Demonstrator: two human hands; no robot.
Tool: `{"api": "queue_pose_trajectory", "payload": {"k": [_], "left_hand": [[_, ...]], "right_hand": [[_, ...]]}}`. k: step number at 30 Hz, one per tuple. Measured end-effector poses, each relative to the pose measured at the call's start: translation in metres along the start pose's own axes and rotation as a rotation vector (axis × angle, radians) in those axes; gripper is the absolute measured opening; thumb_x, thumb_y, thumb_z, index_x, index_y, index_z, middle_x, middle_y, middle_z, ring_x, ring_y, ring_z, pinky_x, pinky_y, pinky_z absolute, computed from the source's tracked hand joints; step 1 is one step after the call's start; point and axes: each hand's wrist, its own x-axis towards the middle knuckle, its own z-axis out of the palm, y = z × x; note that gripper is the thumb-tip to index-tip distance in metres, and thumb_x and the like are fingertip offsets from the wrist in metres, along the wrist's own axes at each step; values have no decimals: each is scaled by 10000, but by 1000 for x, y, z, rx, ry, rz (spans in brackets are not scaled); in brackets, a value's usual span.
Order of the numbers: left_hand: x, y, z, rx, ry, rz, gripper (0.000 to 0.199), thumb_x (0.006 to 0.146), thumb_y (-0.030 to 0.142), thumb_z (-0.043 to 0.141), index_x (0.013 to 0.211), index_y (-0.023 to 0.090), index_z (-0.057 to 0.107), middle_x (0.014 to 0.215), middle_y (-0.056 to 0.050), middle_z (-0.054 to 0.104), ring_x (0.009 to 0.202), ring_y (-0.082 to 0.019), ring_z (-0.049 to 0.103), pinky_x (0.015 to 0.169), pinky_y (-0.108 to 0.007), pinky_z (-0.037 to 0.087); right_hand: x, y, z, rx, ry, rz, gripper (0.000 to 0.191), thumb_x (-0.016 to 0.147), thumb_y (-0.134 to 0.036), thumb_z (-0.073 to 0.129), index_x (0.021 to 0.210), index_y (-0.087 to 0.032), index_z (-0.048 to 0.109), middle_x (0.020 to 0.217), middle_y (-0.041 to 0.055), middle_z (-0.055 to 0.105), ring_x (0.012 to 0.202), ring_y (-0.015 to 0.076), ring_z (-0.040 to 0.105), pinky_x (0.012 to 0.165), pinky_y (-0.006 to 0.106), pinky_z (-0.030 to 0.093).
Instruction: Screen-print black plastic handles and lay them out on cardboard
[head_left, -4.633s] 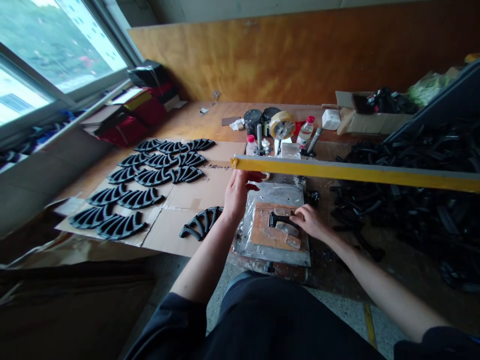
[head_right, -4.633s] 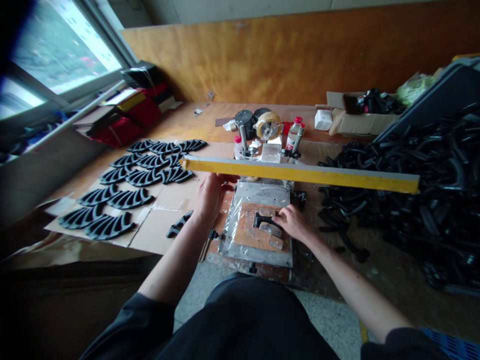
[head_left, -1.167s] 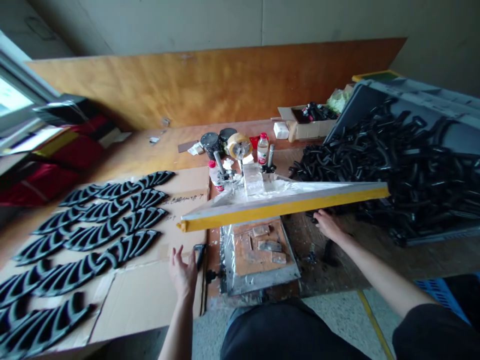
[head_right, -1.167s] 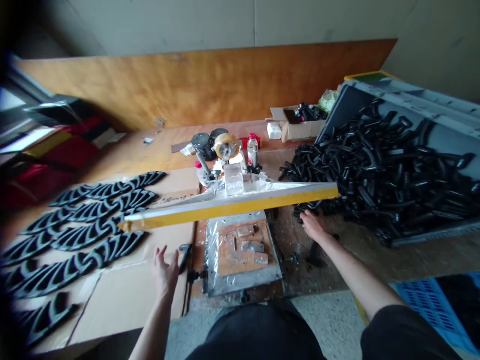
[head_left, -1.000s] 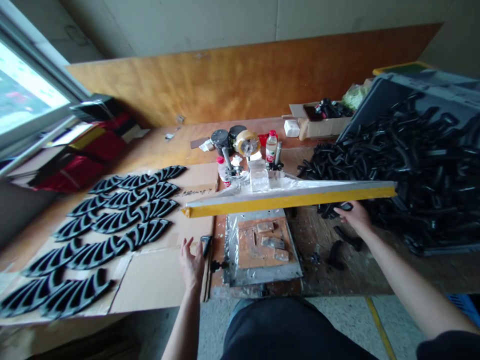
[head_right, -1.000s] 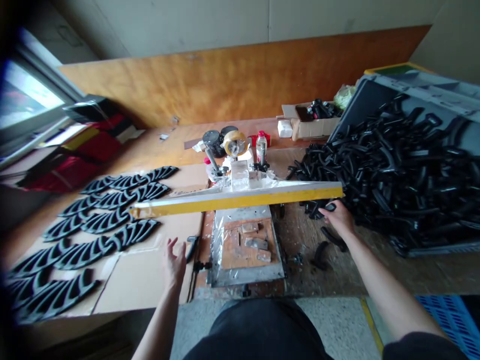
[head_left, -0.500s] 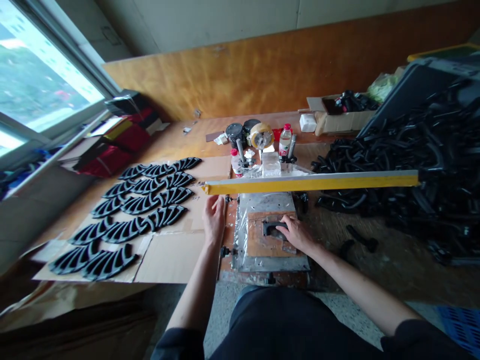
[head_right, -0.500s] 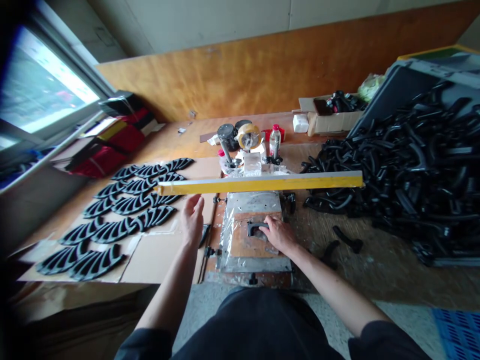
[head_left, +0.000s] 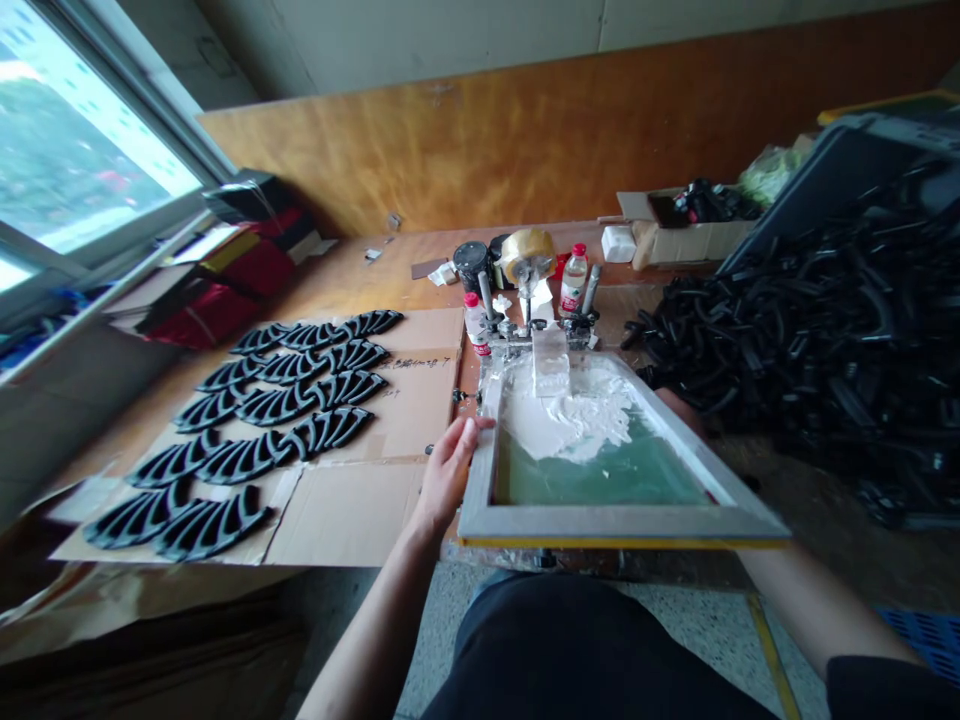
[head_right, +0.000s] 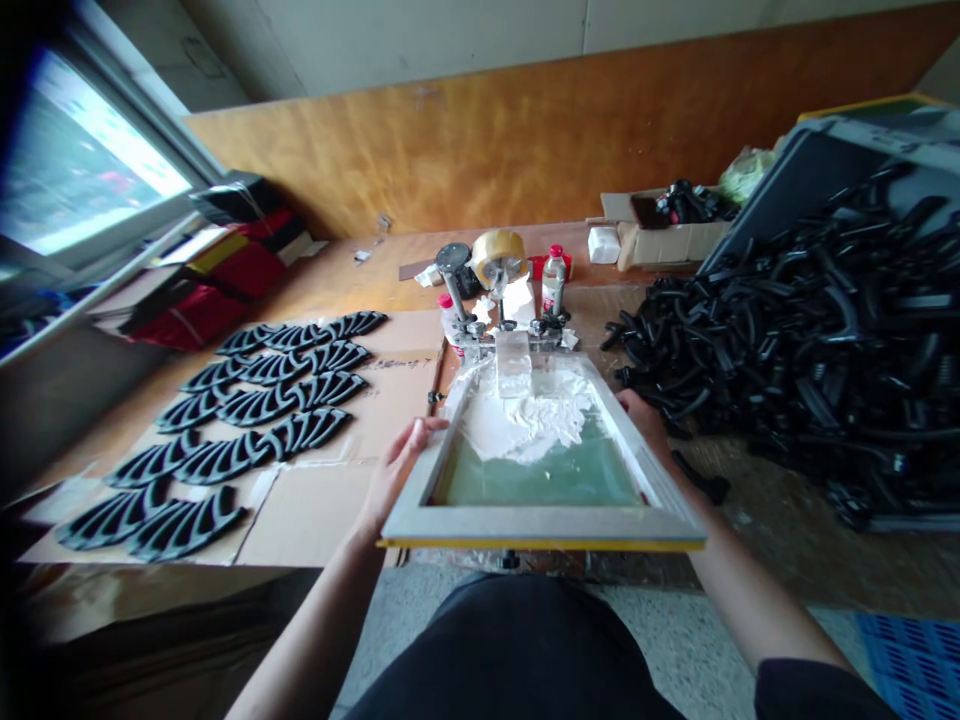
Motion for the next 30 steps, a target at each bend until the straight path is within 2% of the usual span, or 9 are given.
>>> {"api": "queue_pose_trajectory", "payload": {"k": [2,4,7,9,14,21,24,27,30], "left_hand": [[-10,-33,-2,36,-47,-113,498,831,580,580,1136,193,655,732,8,572,597,-102,480,531,-202,377],[-13,-66,0,62,-66,-156,567,834,536,595,1307,224,560,681,41,500,571,-91,427,520,-191,333],[-11,-102,5,156,-40,-139,633,848,490,581,1414,232,461,646,61,423,564,-91,390,523,-191,308],[-7,-113,7,213,-29,-138,623,849,483,568,1409,228,471,650,56,432,576,-99,409,535,-198,325],[-5,-116,8,287,6,-168,580,833,472,577,1361,237,526,657,49,473,582,-113,460,557,-210,367],[-5,-122,8,297,11,-165,595,844,482,561,1380,230,511,695,33,511,609,-120,486,568,-218,382],[-5,-122,7,302,-13,-156,613,859,506,537,1400,221,488,709,32,509,612,-116,472,568,-220,370],[-5,-119,6,292,-23,-150,626,860,527,533,1399,210,486,707,32,506,615,-116,467,568,-223,364],[-7,-115,7,256,-20,-153,632,847,534,554,1382,203,498,709,32,509,615,-113,464,570,-222,361]], "right_hand": [[19,-5,-11,23,72,46,330,898,-351,438,975,-140,679,842,65,689,709,184,620,705,301,521],[33,-32,-9,50,94,-38,334,845,-333,578,1120,-155,642,1075,107,666,846,206,642,782,339,530],[42,-86,13,-22,-26,-282,612,726,-288,758,1289,-182,542,1341,139,513,1132,274,562,935,394,487],[41,-114,29,-110,-172,-334,526,711,-250,781,1195,-191,585,1231,122,577,1123,284,557,919,394,481],[15,-126,46,-219,-428,-402,27,834,-201,640,861,-199,643,881,62,671,870,232,615,752,316,462],[-39,-106,21,-158,-603,-848,249,828,-37,478,885,-192,664,900,51,683,822,188,606,696,275,415],[-30,-108,14,-132,-672,-813,225,776,-43,537,846,-219,657,844,9,680,811,177,612,671,258,404],[-23,-113,20,-82,-574,-691,245,764,-45,556,869,-237,667,863,0,688,841,179,619,685,253,413],[-35,-112,27,-35,-477,-709,290,795,-39,525,954,-221,685,968,43,697,875,188,622,730,270,440]]}}
